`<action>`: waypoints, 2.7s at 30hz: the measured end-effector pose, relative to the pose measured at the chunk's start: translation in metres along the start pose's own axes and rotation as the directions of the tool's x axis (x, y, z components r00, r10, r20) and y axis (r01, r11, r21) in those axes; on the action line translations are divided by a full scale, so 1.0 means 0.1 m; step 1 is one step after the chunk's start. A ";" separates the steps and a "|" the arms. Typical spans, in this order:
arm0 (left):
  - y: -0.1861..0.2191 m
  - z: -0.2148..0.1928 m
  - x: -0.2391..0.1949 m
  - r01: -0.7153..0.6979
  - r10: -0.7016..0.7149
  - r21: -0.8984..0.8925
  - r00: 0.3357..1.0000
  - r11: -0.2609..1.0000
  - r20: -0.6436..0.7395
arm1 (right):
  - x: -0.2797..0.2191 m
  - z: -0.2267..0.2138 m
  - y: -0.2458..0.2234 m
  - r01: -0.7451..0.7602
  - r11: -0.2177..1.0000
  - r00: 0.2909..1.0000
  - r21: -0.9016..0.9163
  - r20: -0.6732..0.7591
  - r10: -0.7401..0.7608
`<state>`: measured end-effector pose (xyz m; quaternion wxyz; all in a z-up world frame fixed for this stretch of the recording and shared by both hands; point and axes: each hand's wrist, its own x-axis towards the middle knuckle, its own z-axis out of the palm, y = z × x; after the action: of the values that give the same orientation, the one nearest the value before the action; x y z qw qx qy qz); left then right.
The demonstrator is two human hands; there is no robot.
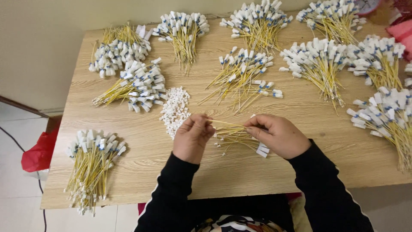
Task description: Assembling small white caps onto the ends of yellow wires
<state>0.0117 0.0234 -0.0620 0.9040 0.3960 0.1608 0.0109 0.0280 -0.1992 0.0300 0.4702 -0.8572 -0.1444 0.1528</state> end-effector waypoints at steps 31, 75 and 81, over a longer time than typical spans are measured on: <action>-0.11 -0.07 -0.01 -0.067 0.069 0.042 0.997 0.997 -0.038 | 0.07 -0.02 0.35 0.218 0.976 0.912 -0.029 -0.351 -0.214; 0.40 1.18 -0.49 -0.859 0.417 0.479 0.376 -0.178 0.828 | -0.50 -0.35 -0.48 0.470 0.677 0.666 -0.566 -0.277 -0.693; 0.43 1.02 -0.45 -0.792 0.273 0.496 0.596 0.357 0.755 | -0.57 -0.34 -0.49 0.471 0.722 0.689 -0.507 -0.300 -0.660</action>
<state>0.0040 -0.0259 0.0465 0.5620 0.7710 -0.2682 0.1337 -0.0152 -0.2224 0.0958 0.3332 -0.8533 -0.3188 -0.2432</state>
